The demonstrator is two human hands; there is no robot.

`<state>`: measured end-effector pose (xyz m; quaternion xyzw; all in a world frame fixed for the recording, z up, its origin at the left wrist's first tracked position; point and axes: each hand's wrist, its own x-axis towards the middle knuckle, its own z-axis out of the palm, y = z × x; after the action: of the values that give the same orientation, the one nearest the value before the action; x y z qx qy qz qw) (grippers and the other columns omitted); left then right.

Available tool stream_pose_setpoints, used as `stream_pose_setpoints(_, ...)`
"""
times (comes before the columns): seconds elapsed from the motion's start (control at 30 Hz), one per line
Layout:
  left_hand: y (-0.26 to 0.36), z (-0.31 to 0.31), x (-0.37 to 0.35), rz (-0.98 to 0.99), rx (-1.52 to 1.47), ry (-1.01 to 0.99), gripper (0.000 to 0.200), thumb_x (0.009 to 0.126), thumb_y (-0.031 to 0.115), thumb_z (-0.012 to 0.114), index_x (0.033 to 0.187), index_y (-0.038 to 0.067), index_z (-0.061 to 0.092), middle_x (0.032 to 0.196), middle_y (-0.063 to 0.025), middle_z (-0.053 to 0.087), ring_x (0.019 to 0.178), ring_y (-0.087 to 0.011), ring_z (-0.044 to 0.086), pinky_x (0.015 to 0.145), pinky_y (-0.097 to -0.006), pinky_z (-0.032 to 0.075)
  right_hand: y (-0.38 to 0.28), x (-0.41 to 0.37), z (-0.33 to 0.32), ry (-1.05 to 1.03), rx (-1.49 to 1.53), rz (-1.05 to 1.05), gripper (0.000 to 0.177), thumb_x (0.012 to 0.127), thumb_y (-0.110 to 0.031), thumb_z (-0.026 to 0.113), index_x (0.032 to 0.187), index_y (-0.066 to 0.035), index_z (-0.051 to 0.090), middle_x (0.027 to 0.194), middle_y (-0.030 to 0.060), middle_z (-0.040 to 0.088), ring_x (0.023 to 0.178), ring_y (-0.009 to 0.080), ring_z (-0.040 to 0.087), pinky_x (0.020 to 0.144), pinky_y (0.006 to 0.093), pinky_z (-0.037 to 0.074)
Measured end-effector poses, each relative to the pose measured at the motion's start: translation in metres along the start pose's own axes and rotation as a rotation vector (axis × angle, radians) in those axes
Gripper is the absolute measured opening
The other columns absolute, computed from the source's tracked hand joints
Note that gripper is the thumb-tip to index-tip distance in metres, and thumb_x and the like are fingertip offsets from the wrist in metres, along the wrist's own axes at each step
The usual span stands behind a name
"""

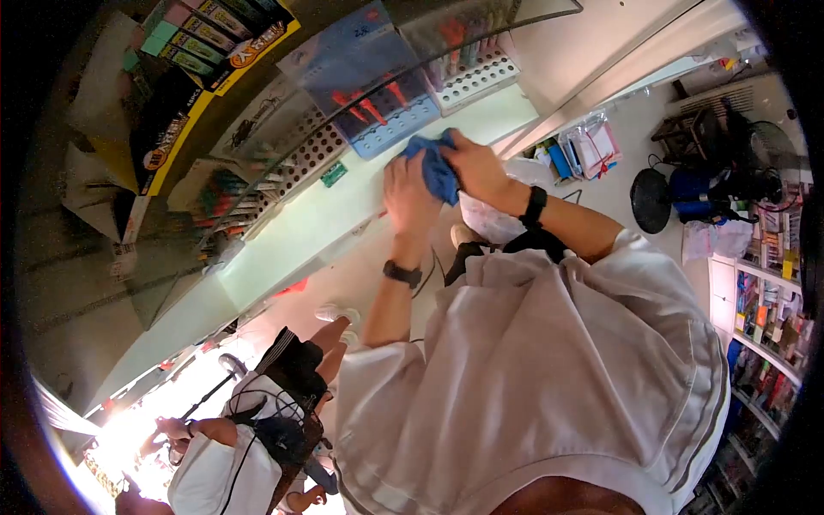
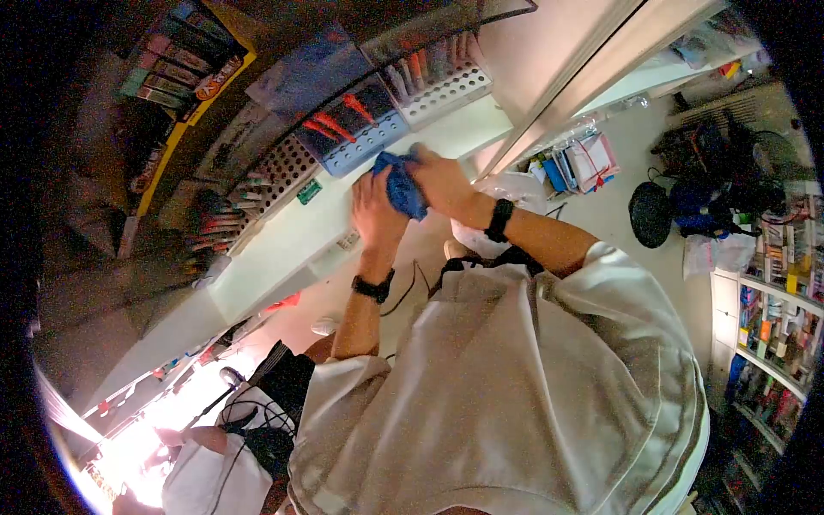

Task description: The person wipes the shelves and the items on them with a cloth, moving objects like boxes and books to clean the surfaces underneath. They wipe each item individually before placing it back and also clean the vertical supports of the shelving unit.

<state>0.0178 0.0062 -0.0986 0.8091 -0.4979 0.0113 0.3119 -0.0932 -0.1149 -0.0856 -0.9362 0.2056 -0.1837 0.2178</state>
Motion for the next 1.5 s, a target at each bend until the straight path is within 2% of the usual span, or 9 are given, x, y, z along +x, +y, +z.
stream_pose_setpoints(0.2, 0.043, 0.050, 0.025, 0.134, -0.065, -0.044, 0.058, 0.070, 0.018, 0.076, 0.125, 0.014, 0.060, 0.121, -0.0110, 0.057, 0.119, -0.0362, 0.051, 0.102, -0.0464, 0.044, 0.049, -0.030, -0.032, -0.001, -0.128, 0.232, 0.033, 0.083, -0.010, 0.062, 0.115, -0.008, 0.055, 0.114, 0.0215, 0.053, 0.086, 0.0429, 0.064, 0.071, 0.0497, 0.055)
stream_pose_setpoints(0.47, 0.040, 0.054, 0.008, 0.210, -0.025, -0.022, 0.062, 0.073, 0.018, 0.075, 0.133, 0.019, 0.059, 0.128, -0.0110, 0.055, 0.126, -0.0358, 0.048, 0.104, -0.0468, 0.043, 0.051, -0.038, -0.029, 0.088, -0.052, 0.210, 0.038, 0.082, -0.006, 0.062, 0.120, -0.009, 0.055, 0.114, 0.0222, 0.052, 0.088, 0.0445, 0.063, 0.071, 0.0498, 0.054)
stream_pose_setpoints(0.77, 0.079, 0.050, 0.021, 0.140, -0.522, 0.042, 0.055, 0.075, 0.009, 0.080, 0.127, 0.010, 0.063, 0.121, -0.0194, 0.060, 0.113, -0.0377, 0.058, 0.098, -0.0416, 0.048, 0.049, -0.069, -0.089, 0.069, 0.166, 0.325, 0.061, 0.072, -0.004, 0.073, 0.130, -0.012, 0.057, 0.123, 0.0205, 0.052, 0.103, 0.0450, 0.060, 0.087, 0.0485, 0.052)
stream_pose_setpoints(1.03, 0.230, 0.032, 0.099, 0.541, -0.649, 0.425, 0.053, 0.072, 0.010, 0.079, 0.123, 0.008, 0.066, 0.125, -0.0180, 0.058, 0.120, -0.0434, 0.056, 0.102, -0.0497, 0.046, 0.079, -0.078, -0.215, 0.795, 0.054, 0.073, 0.070, 0.061, 0.009, 0.067, 0.127, -0.013, 0.066, 0.117, 0.0192, 0.059, 0.107, 0.0402, 0.057, 0.095, 0.0436, 0.049)
stream_pose_setpoints(1.13, 0.283, 0.041, 0.116, 0.681, -0.542, 0.464, 0.043, 0.074, 0.011, 0.076, 0.117, 0.009, 0.069, 0.127, -0.0147, 0.060, 0.119, -0.0430, 0.056, 0.099, -0.0531, 0.047, 0.120, -0.081, -0.238, 0.909, 0.136, -0.002, 0.061, 0.074, -0.001, 0.068, 0.133, -0.008, 0.060, 0.125, 0.0141, 0.056, 0.109, 0.0305, 0.059, 0.096, 0.0377, 0.047)
stream_pose_setpoints(1.2, 0.300, 0.068, 0.119, 0.673, -0.420, 0.517, 0.042, 0.075, 0.010, 0.075, 0.117, 0.010, 0.070, 0.128, -0.0130, 0.060, 0.119, -0.0434, 0.056, 0.099, -0.0543, 0.047, 0.155, -0.078, -0.232, 0.787, 0.644, 0.240, 0.057, 0.079, -0.006, 0.067, 0.135, -0.007, 0.058, 0.127, 0.0111, 0.054, 0.112, 0.0232, 0.057, 0.098, 0.0334, 0.046)
stream_pose_setpoints(1.23, 0.304, 0.084, 0.120, 0.673, -0.356, 0.543, 0.042, 0.076, 0.010, 0.075, 0.117, 0.010, 0.070, 0.129, -0.0122, 0.061, 0.118, -0.0435, 0.057, 0.099, -0.0548, 0.047, 0.167, -0.079, -0.228, 0.794, 0.777, 0.132, 0.059, 0.077, 0.000, 0.067, 0.135, -0.007, 0.058, 0.126, 0.0093, 0.055, 0.114, 0.0193, 0.056, 0.099, 0.0319, 0.046)
stream_pose_setpoints(1.3, 0.307, 0.103, 0.111, 0.633, -0.278, 0.566, 0.043, 0.076, 0.010, 0.074, 0.119, 0.012, 0.069, 0.129, -0.0115, 0.060, 0.121, -0.0433, 0.054, 0.101, -0.0544, 0.046, 0.179, -0.088, -0.234, 0.617, 0.900, 0.295, 0.067, 0.071, 0.010, 0.063, 0.136, -0.007, 0.056, 0.125, 0.0129, 0.055, 0.116, 0.0258, 0.057, 0.100, 0.0342, 0.045)
stream_pose_setpoints(1.5, 0.291, 0.127, 0.077, 0.490, -0.075, 0.364, 0.046, 0.078, 0.010, 0.077, 0.123, 0.007, 0.066, 0.132, -0.0142, 0.058, 0.130, -0.0422, 0.045, 0.107, -0.0509, 0.038, 0.211, -0.100, -0.217, 0.462, 0.683, 0.208, 0.070, 0.071, 0.013, 0.058, 0.137, -0.010, 0.054, 0.119, 0.0214, 0.054, 0.113, 0.0420, 0.056, 0.097, 0.0416, 0.047)
